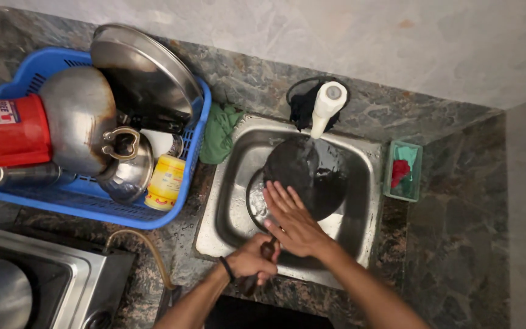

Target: Cooking potatoes in a pressure cooker and washing a pan.

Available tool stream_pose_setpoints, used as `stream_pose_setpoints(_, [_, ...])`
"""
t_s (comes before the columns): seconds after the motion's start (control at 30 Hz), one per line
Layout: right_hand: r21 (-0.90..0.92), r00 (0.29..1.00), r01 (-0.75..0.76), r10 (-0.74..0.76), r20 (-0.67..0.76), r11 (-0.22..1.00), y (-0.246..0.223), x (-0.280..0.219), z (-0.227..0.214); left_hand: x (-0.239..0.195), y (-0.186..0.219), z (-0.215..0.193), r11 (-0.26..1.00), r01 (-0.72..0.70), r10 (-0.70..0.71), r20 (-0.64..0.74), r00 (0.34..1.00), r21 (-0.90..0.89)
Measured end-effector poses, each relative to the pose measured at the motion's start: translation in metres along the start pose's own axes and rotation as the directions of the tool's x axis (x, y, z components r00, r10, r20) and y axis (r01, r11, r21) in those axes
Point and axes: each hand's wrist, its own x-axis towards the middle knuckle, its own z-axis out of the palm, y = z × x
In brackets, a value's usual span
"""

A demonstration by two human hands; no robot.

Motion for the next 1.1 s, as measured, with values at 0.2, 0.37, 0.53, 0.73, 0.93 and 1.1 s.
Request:
stream_pose_setpoints(0.2, [0.037, 0.999, 0.038, -0.037, -0.015, 0.999, 0.016, 0.025, 0.000, -0.008, 0.019, 0.003, 0.997, 0.077, -0.078, -0.076, 0.994, -0.016])
stream_pose_setpoints(0.37, [-0.110, 0.960, -0.089, 0.056, -0.274, 0.990, 0.044, 0.054, -0.010, -0.018, -0.018, 0.003, 0.987, 0.014, -0.008, 0.038, 0.999, -0.163])
stream_pose_setpoints(0.53, [-0.077, 0.834, -0.403, 0.332, -0.442, 0.912, 0.054, 0.054, -0.004, -0.010, -0.035, 0.021, 0.975, -0.084, 0.077, -0.041, 0.996, -0.204])
stream_pose_setpoints(0.73, [0.017, 0.642, -0.602, 0.497, -0.583, 0.798, 0.037, 0.022, 0.034, -0.012, -0.028, 0.018, 0.991, -0.041, 0.035, -0.046, 0.998, -0.129])
stream_pose_setpoints(0.93, [-0.024, 0.814, -0.499, 0.459, -0.357, 0.866, -0.005, 0.023, 0.049, -0.004, -0.030, -0.004, 0.986, 0.011, -0.004, 0.042, 0.999, -0.164])
stream_pose_setpoints(1.1, [0.014, 0.884, -0.400, 0.390, -0.258, 0.917, -0.002, 0.048, 0.034, 0.004, -0.016, -0.007, 0.993, 0.014, -0.007, 0.066, 0.998, -0.115])
